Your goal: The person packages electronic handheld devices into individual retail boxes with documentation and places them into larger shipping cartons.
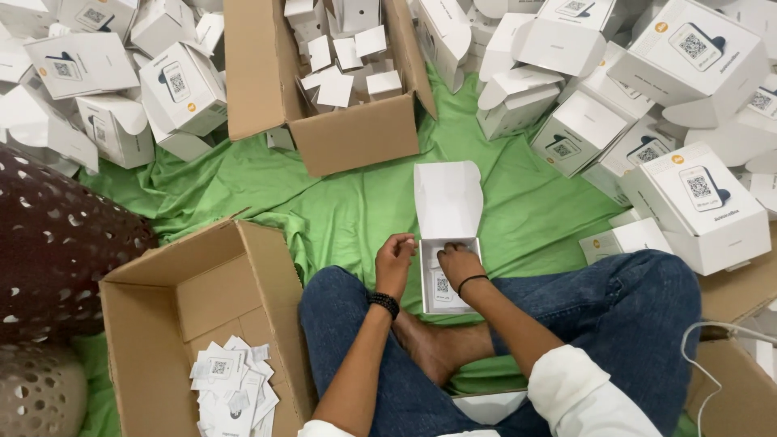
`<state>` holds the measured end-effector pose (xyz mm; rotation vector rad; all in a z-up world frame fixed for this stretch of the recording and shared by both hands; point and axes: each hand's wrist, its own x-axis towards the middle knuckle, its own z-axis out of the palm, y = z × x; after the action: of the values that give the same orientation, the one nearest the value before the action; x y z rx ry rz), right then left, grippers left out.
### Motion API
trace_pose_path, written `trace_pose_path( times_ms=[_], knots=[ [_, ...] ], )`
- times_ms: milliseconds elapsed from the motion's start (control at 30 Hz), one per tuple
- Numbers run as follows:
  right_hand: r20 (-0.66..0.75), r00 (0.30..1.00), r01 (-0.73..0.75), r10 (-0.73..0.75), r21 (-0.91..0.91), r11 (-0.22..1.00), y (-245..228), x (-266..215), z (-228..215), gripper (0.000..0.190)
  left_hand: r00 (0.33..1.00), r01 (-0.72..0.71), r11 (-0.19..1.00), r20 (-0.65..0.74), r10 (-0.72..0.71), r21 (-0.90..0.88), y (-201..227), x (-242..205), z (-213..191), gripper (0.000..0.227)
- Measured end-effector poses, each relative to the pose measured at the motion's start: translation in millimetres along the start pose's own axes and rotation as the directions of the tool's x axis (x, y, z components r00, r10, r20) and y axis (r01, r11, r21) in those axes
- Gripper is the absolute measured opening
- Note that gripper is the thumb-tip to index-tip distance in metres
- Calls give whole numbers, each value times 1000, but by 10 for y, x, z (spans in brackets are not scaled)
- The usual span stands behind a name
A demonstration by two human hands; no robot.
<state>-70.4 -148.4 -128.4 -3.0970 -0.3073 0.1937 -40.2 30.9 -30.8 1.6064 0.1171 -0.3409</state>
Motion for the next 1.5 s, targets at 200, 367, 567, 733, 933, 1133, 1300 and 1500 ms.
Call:
trace_pose_path(
  times_ms=[200,367,567,733,933,1133,1300,1500],
  knots=[
    [236,972,-43,14,119,992,-12,-99,-338,35,1000,-20,999,15,19,37,69,-67,10,26],
    [138,990,-17,1,111,994,-36,-102,-273,34,999,-33,995,15,32,93,33,-78,14,27],
    [149,987,-80,57,154,985,-98,-135,-464,42,998,-50,989,31,46,141,37,-94,23,27],
    [207,973,-136,98,174,975,-66,-79,-295,48,999,-46,981,25,42,191,17,-84,26,27],
    [64,998,-9,8,21,1000,-30,-173,-485,15,998,-50,974,38,43,221,21,-77,30,29],
    [293,956,-89,-13,334,938,281,-384,-1508,36,955,-256,936,211,207,240,182,-197,171,41],
    [50,991,-102,128,891,443,596,-577,-1324,35,936,-53,994,352,17,94,-138,-146,279,32],
    [390,877,-223,281,848,-480,542,-547,-1178,36,976,122,956,206,-67,-265,-156,-55,158,30]
  ],
)
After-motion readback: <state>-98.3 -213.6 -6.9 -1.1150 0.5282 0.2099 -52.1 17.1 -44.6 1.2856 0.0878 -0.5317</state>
